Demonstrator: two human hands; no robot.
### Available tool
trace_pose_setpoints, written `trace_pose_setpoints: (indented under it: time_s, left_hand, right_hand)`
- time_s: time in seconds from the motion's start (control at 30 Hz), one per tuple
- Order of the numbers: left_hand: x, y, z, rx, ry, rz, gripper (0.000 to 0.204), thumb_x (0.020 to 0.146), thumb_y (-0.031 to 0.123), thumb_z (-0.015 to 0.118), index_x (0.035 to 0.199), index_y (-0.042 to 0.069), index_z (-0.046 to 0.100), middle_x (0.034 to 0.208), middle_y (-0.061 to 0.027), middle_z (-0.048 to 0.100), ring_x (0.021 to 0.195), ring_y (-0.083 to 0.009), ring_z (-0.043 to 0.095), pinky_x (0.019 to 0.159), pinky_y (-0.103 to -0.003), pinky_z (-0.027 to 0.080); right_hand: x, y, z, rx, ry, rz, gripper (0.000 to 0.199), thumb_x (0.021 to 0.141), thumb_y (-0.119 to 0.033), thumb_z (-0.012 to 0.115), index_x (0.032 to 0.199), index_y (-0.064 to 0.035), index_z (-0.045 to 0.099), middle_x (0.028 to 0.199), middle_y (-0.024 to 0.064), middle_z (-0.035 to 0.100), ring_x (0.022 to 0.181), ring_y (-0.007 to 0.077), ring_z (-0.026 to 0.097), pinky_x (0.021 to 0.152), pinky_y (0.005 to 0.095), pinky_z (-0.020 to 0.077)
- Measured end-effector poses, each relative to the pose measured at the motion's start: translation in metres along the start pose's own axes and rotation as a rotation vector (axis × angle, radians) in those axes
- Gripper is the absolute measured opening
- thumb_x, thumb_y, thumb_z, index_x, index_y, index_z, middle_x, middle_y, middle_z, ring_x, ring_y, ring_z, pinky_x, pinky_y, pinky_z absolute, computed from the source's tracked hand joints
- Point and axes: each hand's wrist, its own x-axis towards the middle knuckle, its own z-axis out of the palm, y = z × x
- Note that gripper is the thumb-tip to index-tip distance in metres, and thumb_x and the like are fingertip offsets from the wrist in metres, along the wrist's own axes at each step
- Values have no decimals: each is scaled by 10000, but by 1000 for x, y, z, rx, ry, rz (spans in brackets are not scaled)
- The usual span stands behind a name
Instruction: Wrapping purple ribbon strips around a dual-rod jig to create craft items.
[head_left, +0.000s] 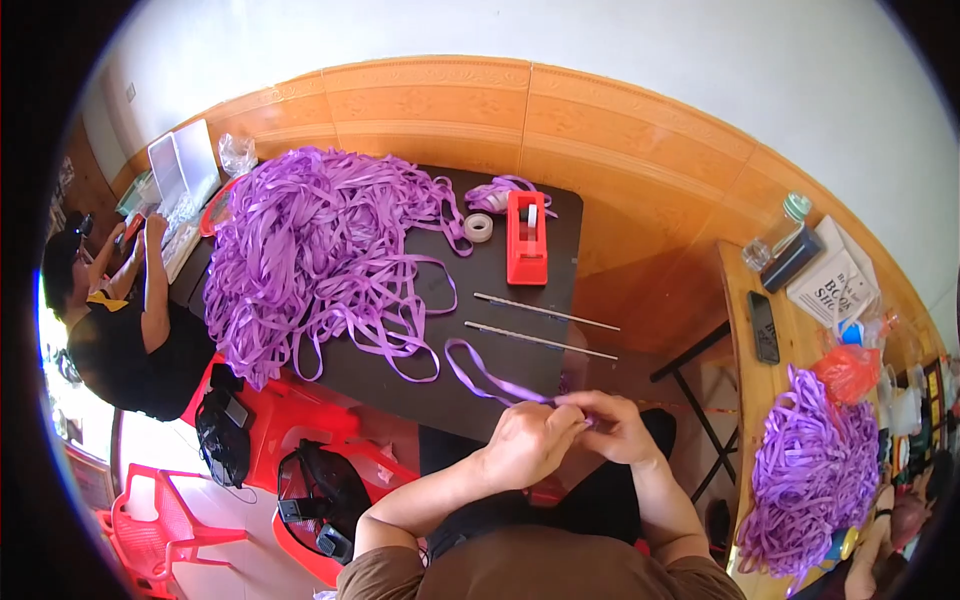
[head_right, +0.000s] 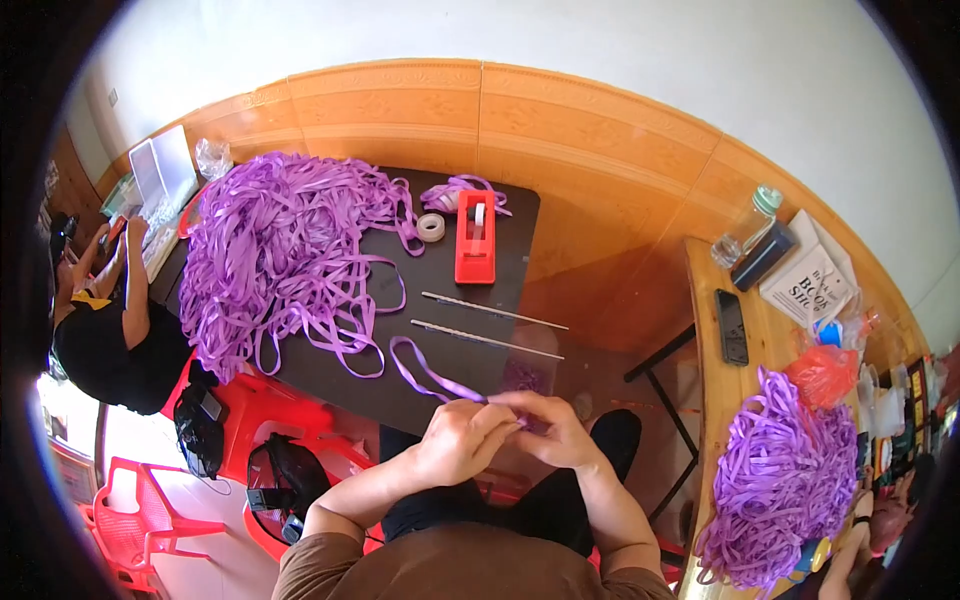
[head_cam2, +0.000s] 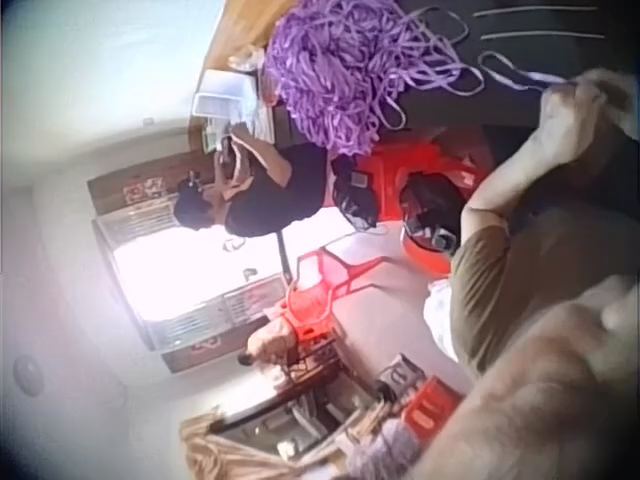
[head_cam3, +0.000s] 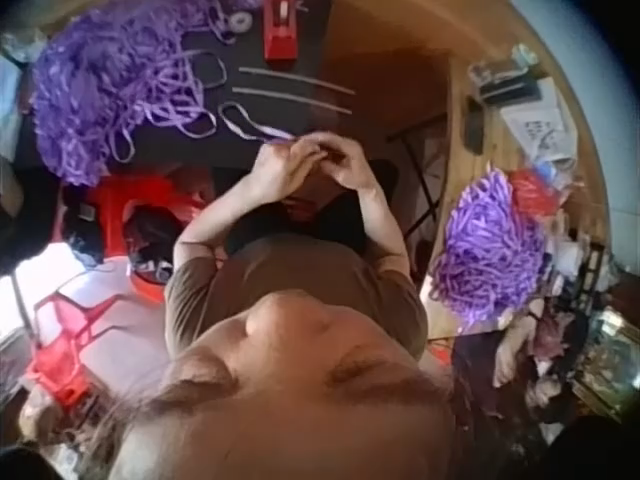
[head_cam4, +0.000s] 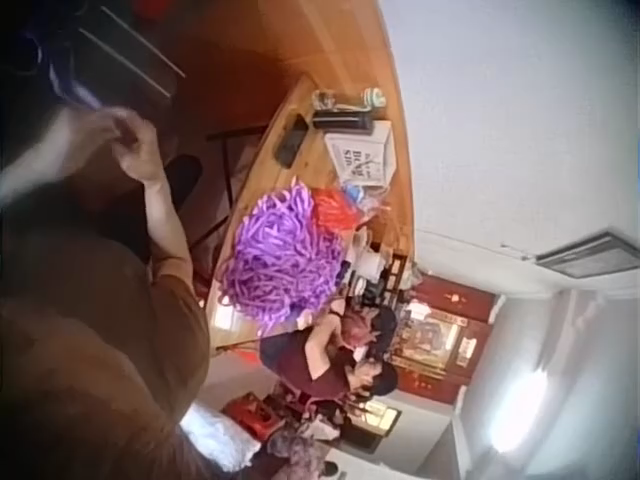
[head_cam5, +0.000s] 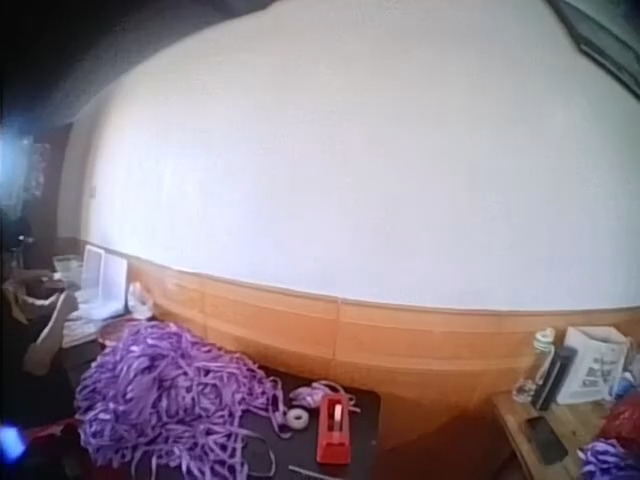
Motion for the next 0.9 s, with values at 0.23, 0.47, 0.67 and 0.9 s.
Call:
trace_pose_setpoints:
  time_s: [0.23,0.47,0.67,0.9]
  left_hand:
    - [4,-25,-57,-553,-539,-393,116,865,114,651,875,0,665,640,-78,590,552,-128,549,533,-276,427]
    - [14,-29,-45,-946,-444,-235,127,891,88,623,858,-24,672,831,-58,625,734,-115,551,724,-276,443]
    - [27,-16,-13,-1219,-530,-673,164,918,106,580,861,-22,666,802,-75,655,765,-138,594,752,-274,464]
    - [32,-5,33,-1350,-461,-962,170,934,123,556,920,-29,631,854,-133,657,759,-198,629,704,-292,494]
  right_hand:
    - [-35,-3,-24,139,595,-27,126,868,30,561,948,38,659,729,76,613,575,112,584,509,218,463]
    - [-39,-19,-39,9,793,-88,193,916,-18,498,1045,40,628,831,118,650,522,97,537,475,206,440]
    - [-56,14,-84,-107,1069,77,187,919,-1,503,1025,0,657,871,55,659,519,51,493,437,178,383]
    - [-56,-7,-28,209,372,225,610,704,184,521,1276,-28,528,1028,22,560,649,44,519,602,197,450]
